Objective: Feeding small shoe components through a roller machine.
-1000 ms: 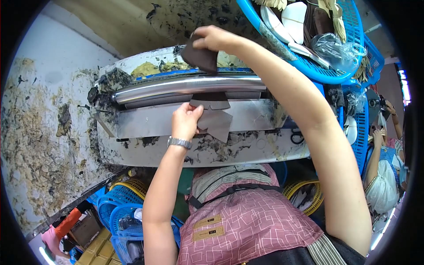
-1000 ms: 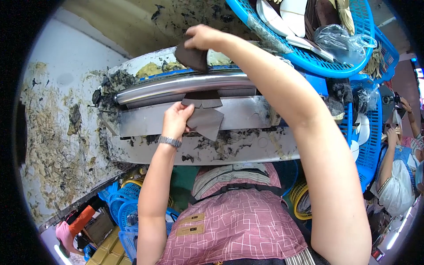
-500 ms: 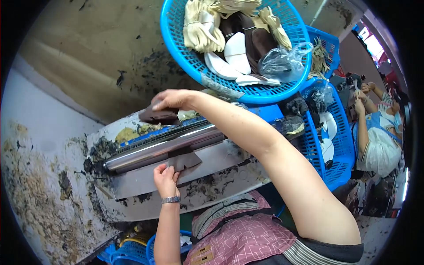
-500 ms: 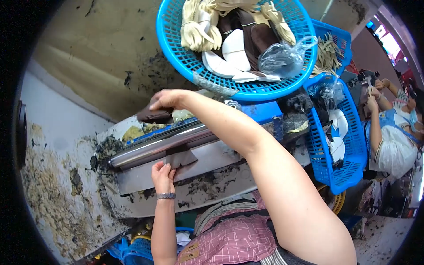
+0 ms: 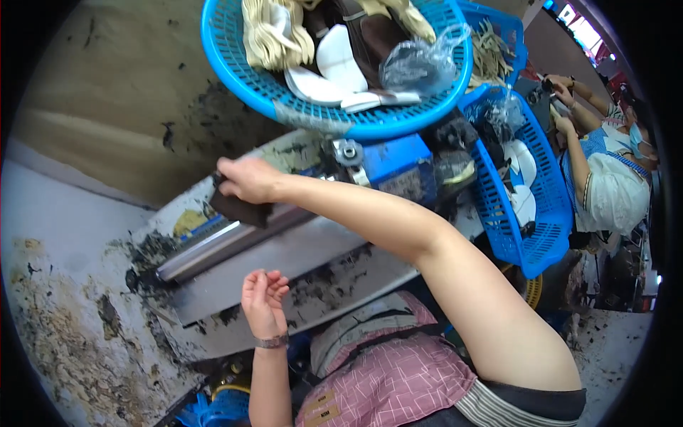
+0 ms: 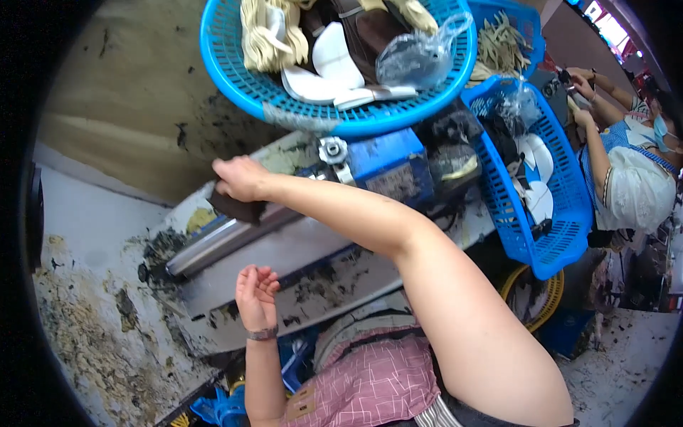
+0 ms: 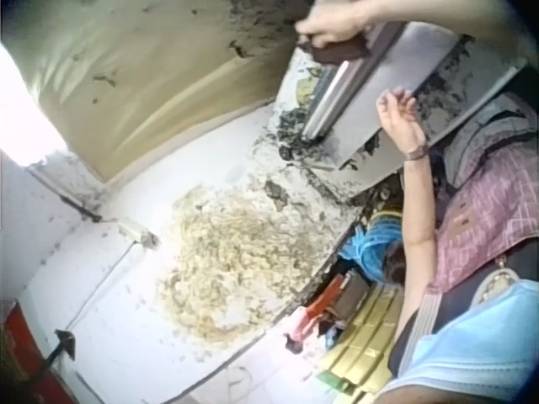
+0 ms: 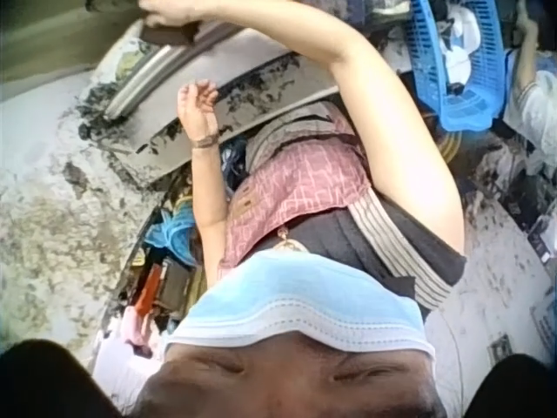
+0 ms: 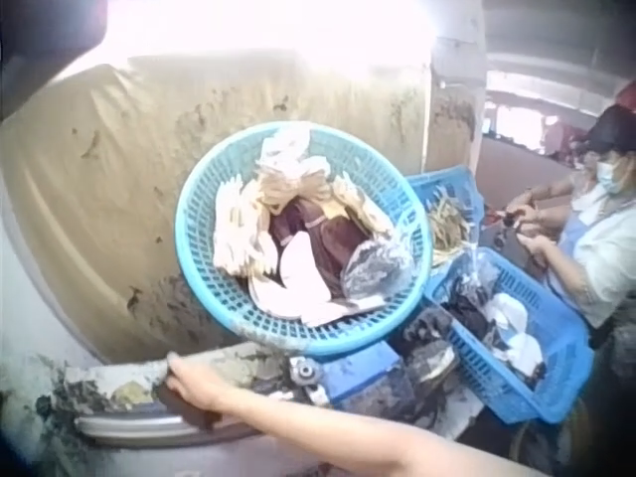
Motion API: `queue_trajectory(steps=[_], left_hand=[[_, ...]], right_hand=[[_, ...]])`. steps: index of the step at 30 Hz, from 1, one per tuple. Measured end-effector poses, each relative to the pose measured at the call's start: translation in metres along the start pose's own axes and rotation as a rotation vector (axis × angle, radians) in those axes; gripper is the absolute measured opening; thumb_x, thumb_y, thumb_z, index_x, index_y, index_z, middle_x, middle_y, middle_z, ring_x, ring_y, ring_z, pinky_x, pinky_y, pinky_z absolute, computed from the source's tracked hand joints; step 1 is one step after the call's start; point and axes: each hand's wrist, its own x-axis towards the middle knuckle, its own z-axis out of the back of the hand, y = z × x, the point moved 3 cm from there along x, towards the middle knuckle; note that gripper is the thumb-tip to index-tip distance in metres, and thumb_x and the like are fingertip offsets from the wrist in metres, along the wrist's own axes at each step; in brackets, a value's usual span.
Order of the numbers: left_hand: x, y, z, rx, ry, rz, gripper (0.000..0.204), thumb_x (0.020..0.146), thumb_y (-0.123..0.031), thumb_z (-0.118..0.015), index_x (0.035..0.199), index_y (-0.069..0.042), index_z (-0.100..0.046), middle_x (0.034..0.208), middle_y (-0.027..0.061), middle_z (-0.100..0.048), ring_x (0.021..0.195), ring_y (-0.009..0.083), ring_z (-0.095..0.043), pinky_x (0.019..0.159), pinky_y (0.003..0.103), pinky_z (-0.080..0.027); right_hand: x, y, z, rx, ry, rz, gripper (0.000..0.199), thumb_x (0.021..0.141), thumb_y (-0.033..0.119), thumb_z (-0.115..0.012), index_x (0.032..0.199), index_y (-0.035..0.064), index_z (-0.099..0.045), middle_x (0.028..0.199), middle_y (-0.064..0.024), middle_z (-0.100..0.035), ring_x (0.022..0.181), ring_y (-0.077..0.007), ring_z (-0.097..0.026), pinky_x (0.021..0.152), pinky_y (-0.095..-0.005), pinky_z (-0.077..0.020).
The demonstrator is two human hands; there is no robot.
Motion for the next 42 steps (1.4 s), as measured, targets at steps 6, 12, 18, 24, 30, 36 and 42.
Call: queue_trajectory(steps=[6,12,18,24,30,36,42], left_hand=[[-0.045,0.016,-0.012,-0.152,0.235,-0.042,0.069,0.078,-0.049,-0.050,0.130,-0.009,-0.026,0.131,0.0062,-0.033,0.113,0.0231,-0.040,0.091,0.037,-0.038],[-0.054,0.101,-0.003,0.207,0.020,0.351,0.040,0.077,-0.001,-0.058,0.113,-0.003,-0.040,0.106,0.0066,-0.050,0.095,0.0143,-0.049,0.083,0.026,-0.040],[-0.043,0.125,0.043,0.794,0.299,0.455,0.020,0.076,-0.005,-0.059,0.094,0.001,-0.054,0.086,0.0026,-0.059,0.078,0.0081,-0.053,0.070,0.023,-0.044],[-0.037,0.121,0.009,0.745,0.618,0.411,0.077,0.074,-0.001,-0.062,0.133,-0.009,-0.013,0.094,0.0077,-0.056,0.083,0.0136,-0.054,0.074,0.027,-0.044],[-0.044,0.128,-0.019,0.420,0.602,1.020,0.049,0.075,-0.014,-0.065,0.117,-0.003,-0.040,0.101,0.0016,-0.054,0.090,0.0108,-0.052,0.079,0.023,-0.041],[-0.037,0.093,-0.034,0.403,0.318,0.508,0.029,0.078,-0.011,-0.060,0.103,-0.001,-0.050,0.095,0.0072,-0.059,0.081,0.0138,-0.058,0.070,0.028,-0.048],[-0.038,0.055,-0.079,1.348,0.521,0.050,0.024,0.072,-0.017,-0.064,0.087,-0.003,-0.053,0.085,0.0124,-0.059,0.071,0.0209,-0.057,0.060,0.028,-0.046]], right_hand=[[-0.145,0.032,0.008,0.697,-0.227,0.093,0.039,0.075,0.017,-0.058,0.107,-0.0010,-0.046,0.101,-0.0152,-0.054,0.097,-0.0203,-0.051,0.085,-0.0299,-0.0389],[-0.295,-0.021,-0.083,1.179,-0.237,-0.772,0.033,0.087,0.016,-0.046,0.115,0.0004,-0.041,0.103,-0.0051,-0.050,0.092,-0.0087,-0.046,0.080,-0.0238,-0.0396],[-0.347,-0.102,-0.092,-0.119,-0.313,-0.345,0.031,0.072,0.019,-0.056,0.100,0.0078,-0.053,0.099,-0.0117,-0.052,0.085,-0.0298,-0.051,0.071,-0.0368,-0.0433],[-0.333,-0.120,-0.102,-0.240,-0.144,-0.288,0.017,0.070,0.020,-0.057,0.084,0.0094,-0.058,0.086,-0.0098,-0.051,0.079,-0.0295,-0.050,0.069,-0.0371,-0.0425],[-0.342,-0.052,-0.057,0.304,-0.281,-0.087,0.020,0.074,0.008,-0.055,0.092,0.0060,-0.047,0.081,-0.0083,-0.054,0.068,-0.0256,-0.052,0.061,-0.0338,-0.0424],[-0.321,-0.030,0.005,2.143,-0.237,-0.442,0.054,0.081,0.010,-0.053,0.126,0.0158,-0.024,0.114,-0.0157,-0.044,0.082,-0.0168,-0.056,0.059,-0.0248,-0.0456],[-0.286,0.026,0.043,0.746,0.484,-0.048,0.058,0.073,0.015,-0.062,0.122,0.0065,-0.034,0.073,-0.0089,-0.055,0.070,-0.0127,-0.054,0.064,-0.0281,-0.0441]])
